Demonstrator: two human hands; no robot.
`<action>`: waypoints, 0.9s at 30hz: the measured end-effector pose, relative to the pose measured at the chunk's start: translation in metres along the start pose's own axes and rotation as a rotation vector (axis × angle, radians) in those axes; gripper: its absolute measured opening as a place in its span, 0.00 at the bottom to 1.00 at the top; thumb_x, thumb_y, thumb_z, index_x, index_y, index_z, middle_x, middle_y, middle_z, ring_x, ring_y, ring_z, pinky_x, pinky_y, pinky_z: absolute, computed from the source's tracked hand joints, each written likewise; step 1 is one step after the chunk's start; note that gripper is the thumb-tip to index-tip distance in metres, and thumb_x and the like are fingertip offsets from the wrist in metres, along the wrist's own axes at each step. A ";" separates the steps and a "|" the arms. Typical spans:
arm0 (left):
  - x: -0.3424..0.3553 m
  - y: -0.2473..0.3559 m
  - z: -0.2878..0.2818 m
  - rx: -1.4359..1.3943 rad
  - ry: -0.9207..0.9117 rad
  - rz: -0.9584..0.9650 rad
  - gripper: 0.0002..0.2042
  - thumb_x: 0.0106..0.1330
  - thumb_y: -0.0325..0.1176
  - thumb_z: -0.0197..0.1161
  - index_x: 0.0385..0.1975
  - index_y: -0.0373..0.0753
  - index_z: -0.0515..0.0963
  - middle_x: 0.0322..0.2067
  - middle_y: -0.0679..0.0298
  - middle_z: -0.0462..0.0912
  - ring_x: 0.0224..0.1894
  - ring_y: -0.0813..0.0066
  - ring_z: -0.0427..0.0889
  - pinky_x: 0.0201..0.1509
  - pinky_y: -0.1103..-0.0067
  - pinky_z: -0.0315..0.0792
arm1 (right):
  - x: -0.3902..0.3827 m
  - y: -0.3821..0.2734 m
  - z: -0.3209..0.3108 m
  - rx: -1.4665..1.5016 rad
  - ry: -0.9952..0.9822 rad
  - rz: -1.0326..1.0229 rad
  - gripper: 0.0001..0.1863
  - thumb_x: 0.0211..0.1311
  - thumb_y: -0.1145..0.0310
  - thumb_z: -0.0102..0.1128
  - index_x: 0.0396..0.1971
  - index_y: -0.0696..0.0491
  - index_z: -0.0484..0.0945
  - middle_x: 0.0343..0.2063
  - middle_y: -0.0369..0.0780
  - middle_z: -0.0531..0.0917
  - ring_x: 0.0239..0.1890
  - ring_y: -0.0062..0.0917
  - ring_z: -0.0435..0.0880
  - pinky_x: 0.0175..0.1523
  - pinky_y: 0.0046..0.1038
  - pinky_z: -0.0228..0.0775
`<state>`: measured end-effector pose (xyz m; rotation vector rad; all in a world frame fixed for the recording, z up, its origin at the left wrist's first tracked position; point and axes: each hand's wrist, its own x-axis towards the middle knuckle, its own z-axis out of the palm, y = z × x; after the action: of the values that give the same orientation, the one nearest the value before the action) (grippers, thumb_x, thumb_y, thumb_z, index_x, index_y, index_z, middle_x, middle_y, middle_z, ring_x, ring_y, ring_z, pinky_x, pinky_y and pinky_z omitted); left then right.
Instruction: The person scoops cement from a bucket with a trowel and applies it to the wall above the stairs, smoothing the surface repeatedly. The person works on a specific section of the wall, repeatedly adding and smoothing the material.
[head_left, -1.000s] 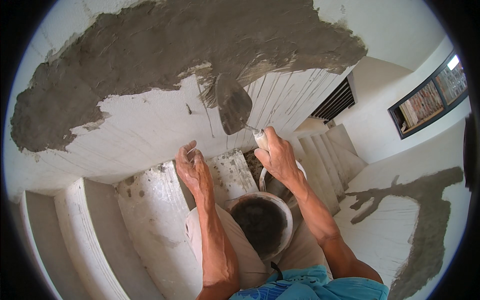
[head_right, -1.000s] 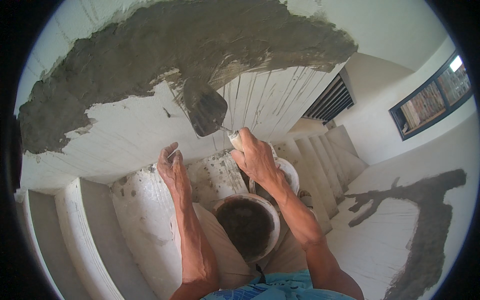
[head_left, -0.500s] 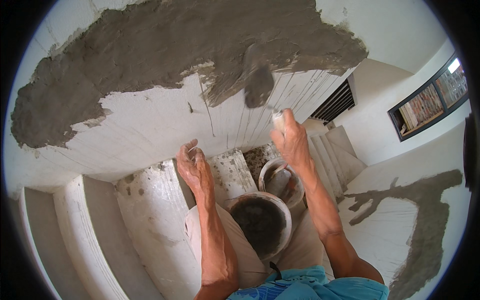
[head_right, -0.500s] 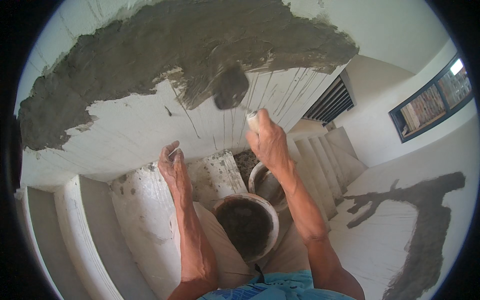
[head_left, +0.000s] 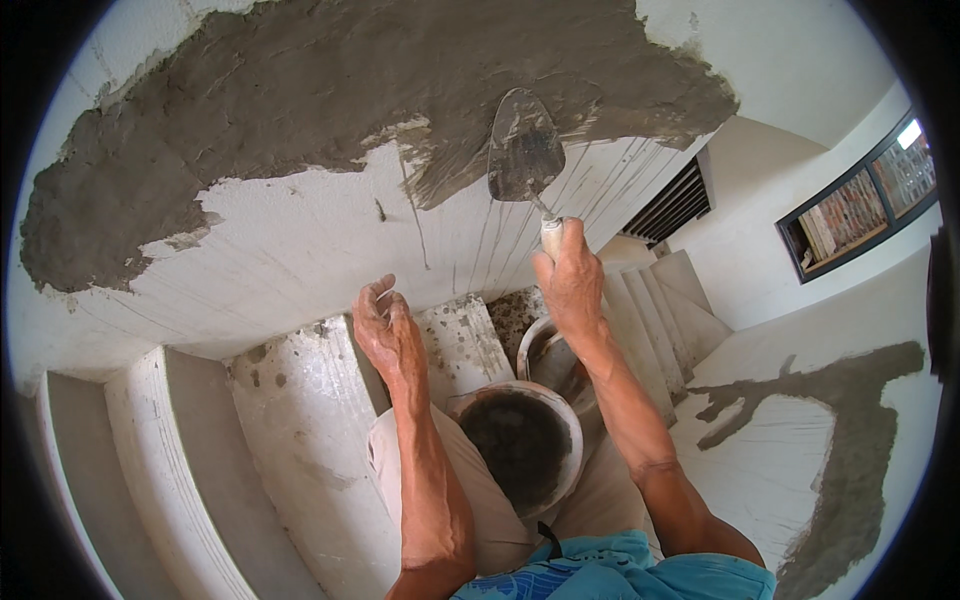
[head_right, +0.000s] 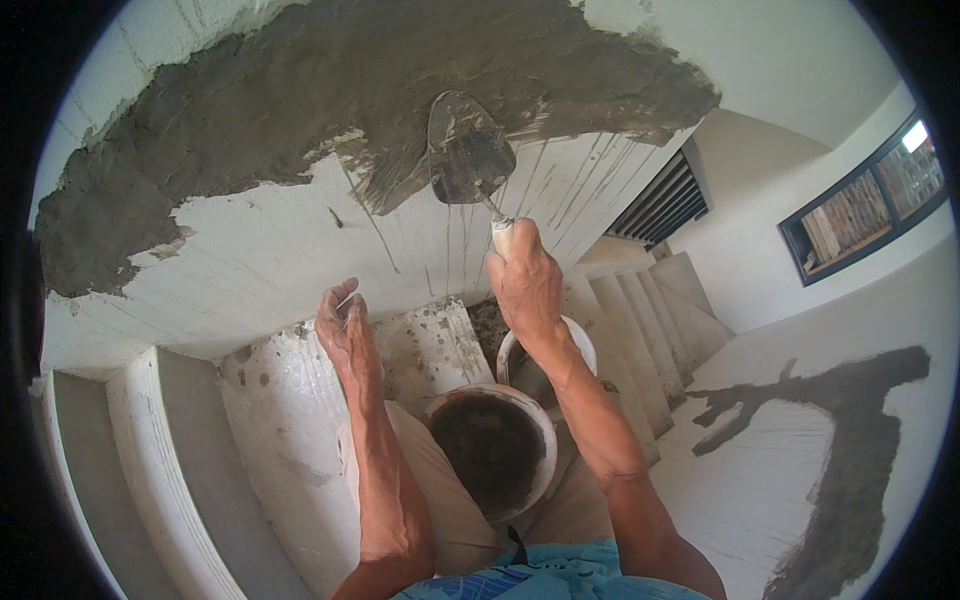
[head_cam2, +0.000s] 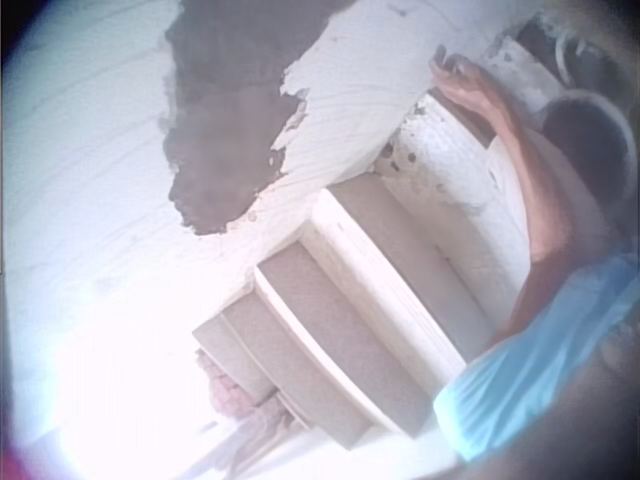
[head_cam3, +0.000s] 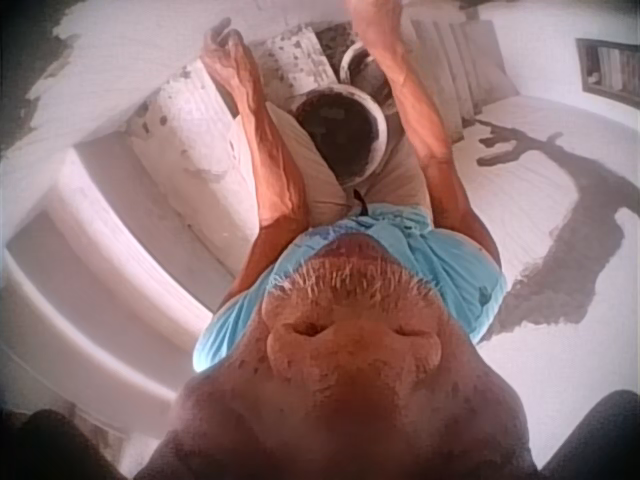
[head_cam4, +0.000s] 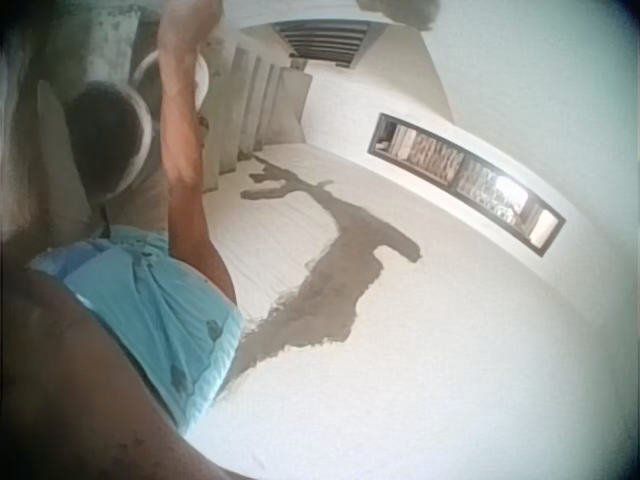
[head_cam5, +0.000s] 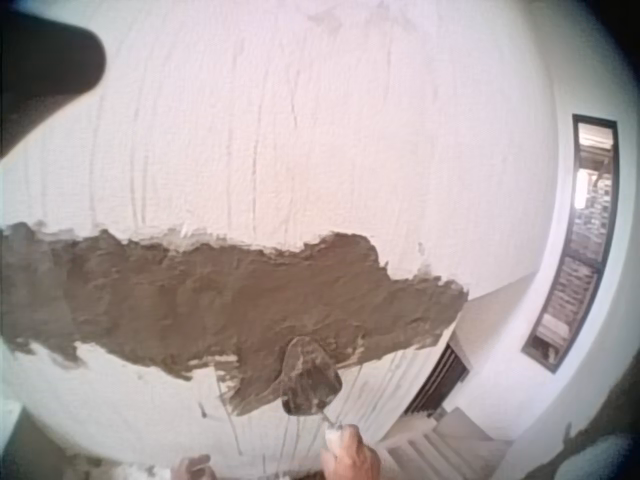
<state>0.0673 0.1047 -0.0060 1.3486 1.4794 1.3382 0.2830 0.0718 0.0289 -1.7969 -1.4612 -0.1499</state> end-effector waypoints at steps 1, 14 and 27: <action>0.000 -0.001 0.000 0.006 -0.002 0.001 0.12 0.70 0.26 0.55 0.50 0.33 0.78 0.48 0.51 0.79 0.47 0.59 0.83 0.49 0.65 0.78 | 0.000 0.000 0.005 -0.031 -0.003 0.001 0.17 0.54 0.77 0.62 0.39 0.60 0.63 0.27 0.55 0.77 0.29 0.54 0.81 0.33 0.48 0.73; 0.001 0.001 0.000 0.010 0.004 -0.009 0.12 0.69 0.26 0.54 0.49 0.33 0.79 0.47 0.49 0.80 0.46 0.57 0.83 0.48 0.64 0.79 | -0.037 0.008 -0.004 -0.017 -0.159 0.088 0.17 0.56 0.75 0.62 0.39 0.60 0.63 0.28 0.56 0.77 0.31 0.57 0.80 0.35 0.51 0.72; 0.000 0.002 0.000 0.009 0.008 -0.032 0.12 0.69 0.25 0.55 0.50 0.34 0.79 0.47 0.50 0.79 0.47 0.59 0.83 0.49 0.65 0.78 | -0.033 0.006 0.019 -0.019 -0.165 -0.007 0.18 0.56 0.74 0.62 0.41 0.59 0.63 0.29 0.55 0.78 0.32 0.56 0.81 0.35 0.49 0.73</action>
<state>0.0674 0.1045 -0.0039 1.3219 1.5079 1.3193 0.2705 0.0582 -0.0045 -1.8557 -1.5856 -0.0195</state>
